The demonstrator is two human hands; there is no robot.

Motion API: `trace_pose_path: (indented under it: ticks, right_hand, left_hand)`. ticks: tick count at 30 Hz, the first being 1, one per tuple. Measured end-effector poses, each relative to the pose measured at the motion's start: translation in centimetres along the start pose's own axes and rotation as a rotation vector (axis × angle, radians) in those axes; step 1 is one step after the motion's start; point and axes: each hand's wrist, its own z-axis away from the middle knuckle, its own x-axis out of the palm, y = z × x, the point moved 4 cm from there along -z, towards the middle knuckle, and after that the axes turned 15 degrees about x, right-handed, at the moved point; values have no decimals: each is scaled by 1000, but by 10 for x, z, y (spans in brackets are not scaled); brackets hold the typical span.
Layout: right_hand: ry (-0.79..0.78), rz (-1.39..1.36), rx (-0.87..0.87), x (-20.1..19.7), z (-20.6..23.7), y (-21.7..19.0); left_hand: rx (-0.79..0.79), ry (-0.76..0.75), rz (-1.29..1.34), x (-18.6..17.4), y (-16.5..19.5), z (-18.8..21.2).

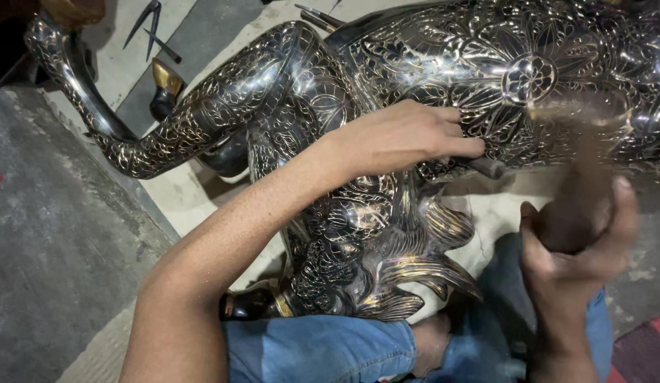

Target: The person uses a hammer and chisel to engrave fine patterns into a large, dark metallic sculpture. They hold the chisel with the left hand and strike it with a wooden mallet in the right hand, working on the surface details of the object.

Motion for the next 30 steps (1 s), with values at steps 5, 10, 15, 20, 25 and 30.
trace_pose_path:
  ticks: [5,10,15,20,25,30]
  right_hand:
    - [-21,52,-90,3,5,6]
    - [-7,-125,-69,2,8,16]
    - [-55,-161,155,7,4,28]
    - [-3,98,-208,4,5,9]
    - [-14,103,-97,2,3,2]
    - [-14,-34,107,0,3,4]
  left_hand:
    - [87,146,0,-9,3,3]
    - [75,119,17,-9,2,4]
    - [91,183,138,-4,-2,4]
    - [74,135,61,-4,-4,6]
    - [78,100,-14,-7,0,5]
    - [31,44,-22,-4,2,4]
